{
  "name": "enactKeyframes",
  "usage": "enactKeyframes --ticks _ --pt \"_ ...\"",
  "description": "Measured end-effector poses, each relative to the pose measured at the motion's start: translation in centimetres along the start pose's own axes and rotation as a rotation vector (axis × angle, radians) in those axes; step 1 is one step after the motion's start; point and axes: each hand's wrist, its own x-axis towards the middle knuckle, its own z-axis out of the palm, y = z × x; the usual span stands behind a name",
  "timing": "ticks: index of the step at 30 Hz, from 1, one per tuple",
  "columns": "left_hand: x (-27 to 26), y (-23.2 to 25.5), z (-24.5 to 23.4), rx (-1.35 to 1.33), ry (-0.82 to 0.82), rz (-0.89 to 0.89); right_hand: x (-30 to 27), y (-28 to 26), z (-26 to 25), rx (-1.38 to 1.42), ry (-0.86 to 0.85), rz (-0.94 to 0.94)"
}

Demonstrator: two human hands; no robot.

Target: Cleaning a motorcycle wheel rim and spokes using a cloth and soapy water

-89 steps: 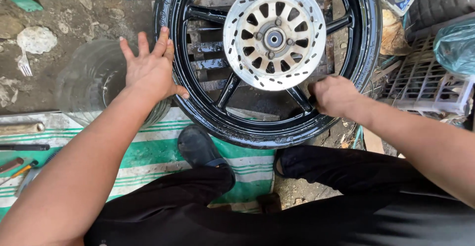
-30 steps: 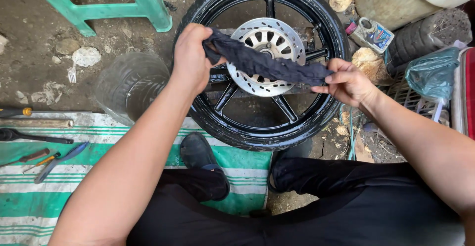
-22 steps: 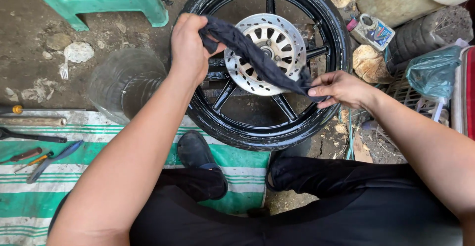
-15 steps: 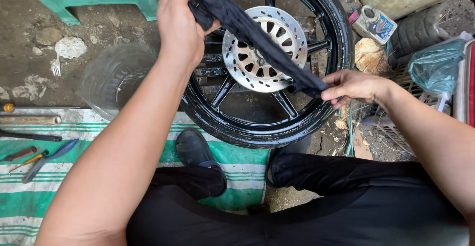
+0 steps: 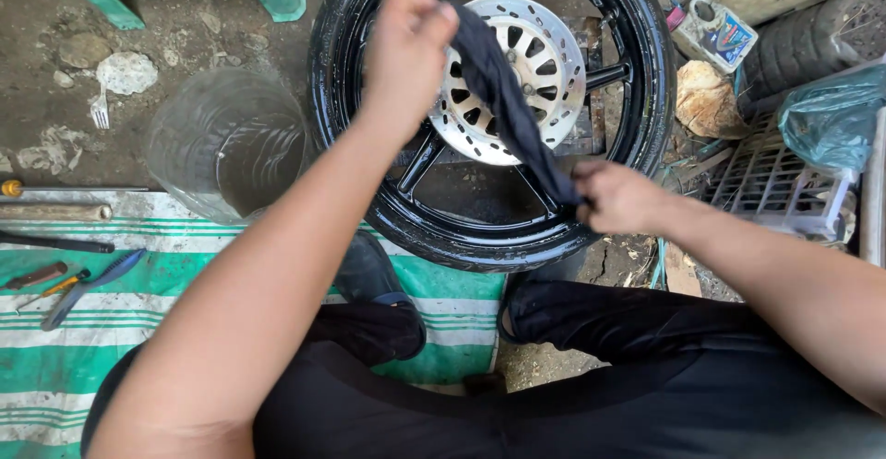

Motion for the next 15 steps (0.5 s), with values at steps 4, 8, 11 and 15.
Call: enactKeyframes --ticks 4,8,11,15 --pt "-4.6 1.4 1.6 0.636 -0.32 -0.207 2.1 0.6 4.7 -0.338 -0.095 -0.003" --pt "-4.3 -7.9 0.6 1.05 -0.599 0.102 5.5 7.7 10.4 -0.352 0.172 -0.164" --pt "-4.9 -8.3 -0.5 1.283 -0.741 0.156 5.5 8.4 9.9 -0.427 0.143 -0.195" --pt "-4.6 -8.9 -0.1 1.285 -0.731 0.128 4.8 6.6 8.8 -0.494 0.143 -0.163"
